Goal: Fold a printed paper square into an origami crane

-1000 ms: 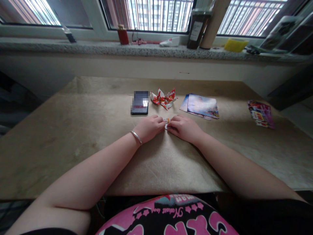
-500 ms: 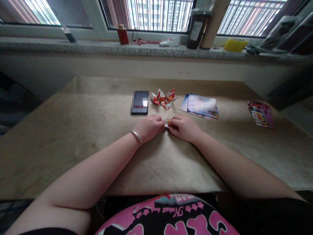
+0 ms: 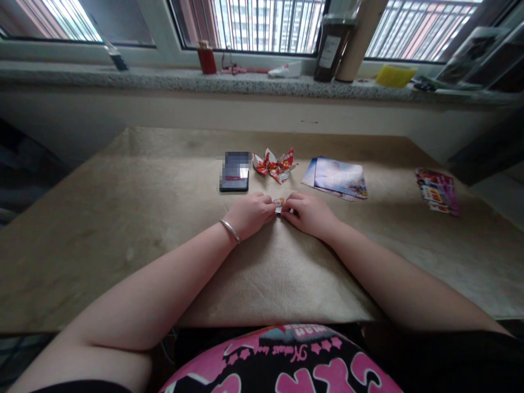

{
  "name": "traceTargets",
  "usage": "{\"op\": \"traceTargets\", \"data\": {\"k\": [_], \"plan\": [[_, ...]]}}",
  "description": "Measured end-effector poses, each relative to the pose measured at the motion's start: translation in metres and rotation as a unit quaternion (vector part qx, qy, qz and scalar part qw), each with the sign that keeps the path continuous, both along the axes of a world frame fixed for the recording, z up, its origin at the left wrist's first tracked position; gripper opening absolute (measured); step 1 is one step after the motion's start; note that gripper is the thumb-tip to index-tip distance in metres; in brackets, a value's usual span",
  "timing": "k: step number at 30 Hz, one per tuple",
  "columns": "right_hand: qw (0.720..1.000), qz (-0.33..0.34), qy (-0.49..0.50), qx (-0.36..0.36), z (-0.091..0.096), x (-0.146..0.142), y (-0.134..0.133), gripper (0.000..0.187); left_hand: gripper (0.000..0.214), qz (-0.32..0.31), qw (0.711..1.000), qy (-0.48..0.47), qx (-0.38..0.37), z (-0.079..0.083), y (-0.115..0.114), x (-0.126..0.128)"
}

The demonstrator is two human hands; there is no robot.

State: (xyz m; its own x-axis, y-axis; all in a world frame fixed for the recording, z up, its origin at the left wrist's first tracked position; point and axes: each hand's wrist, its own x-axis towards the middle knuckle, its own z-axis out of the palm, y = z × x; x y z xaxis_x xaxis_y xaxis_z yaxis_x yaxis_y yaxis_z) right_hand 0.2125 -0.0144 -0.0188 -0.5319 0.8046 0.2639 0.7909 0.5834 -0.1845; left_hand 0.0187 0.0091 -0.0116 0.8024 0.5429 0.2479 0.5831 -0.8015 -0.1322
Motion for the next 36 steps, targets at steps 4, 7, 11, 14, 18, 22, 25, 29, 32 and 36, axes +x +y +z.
{"op": "traceTargets", "data": {"k": [4, 7, 11, 14, 18, 22, 25, 29, 32, 36], "plan": [[0.999, -0.022, -0.025, 0.005, 0.000, -0.004, 0.001, 0.022, 0.019, 0.002, 1.000, 0.003, 0.006, -0.001, 0.000, -0.001], [0.999, -0.048, -0.008, -0.015, -0.002, -0.004, 0.003, 0.020, 0.021, -0.001, 1.000, 0.008, 0.005, -0.001, 0.000, -0.002], [0.995, -0.061, 0.049, -0.063, -0.006, 0.002, 0.006, 0.017, 0.023, -0.004, 1.000, 0.004, 0.003, -0.001, 0.000, -0.003], [0.994, -0.053, 0.066, -0.071, -0.005, 0.004, 0.006, 0.013, 0.022, -0.005, 1.000, 0.009, 0.006, 0.001, -0.001, -0.003], [0.993, -0.083, 0.041, -0.079, 0.001, 0.000, 0.004, 0.015, 0.020, -0.009, 1.000, 0.006, 0.003, 0.001, -0.001, -0.005], [0.991, -0.124, -0.010, -0.057, 0.005, -0.004, 0.004, 0.018, 0.022, -0.018, 1.000, -0.005, -0.005, 0.000, 0.001, -0.008], [0.988, -0.143, -0.009, -0.059, 0.006, -0.004, 0.004, 0.020, 0.023, -0.028, 1.000, -0.005, -0.004, -0.001, 0.003, -0.008], [0.985, -0.152, 0.014, -0.082, 0.006, -0.002, 0.005, 0.021, 0.021, -0.025, 1.000, 0.005, -0.005, -0.002, 0.003, -0.009], [0.982, -0.156, 0.026, -0.105, 0.004, -0.001, 0.006, 0.021, 0.022, -0.043, 0.999, 0.011, 0.004, -0.003, 0.004, -0.011], [0.980, -0.159, 0.035, -0.119, 0.002, 0.000, 0.008, 0.022, 0.024, -0.075, 0.997, 0.029, 0.022, -0.002, 0.005, -0.012]]}}
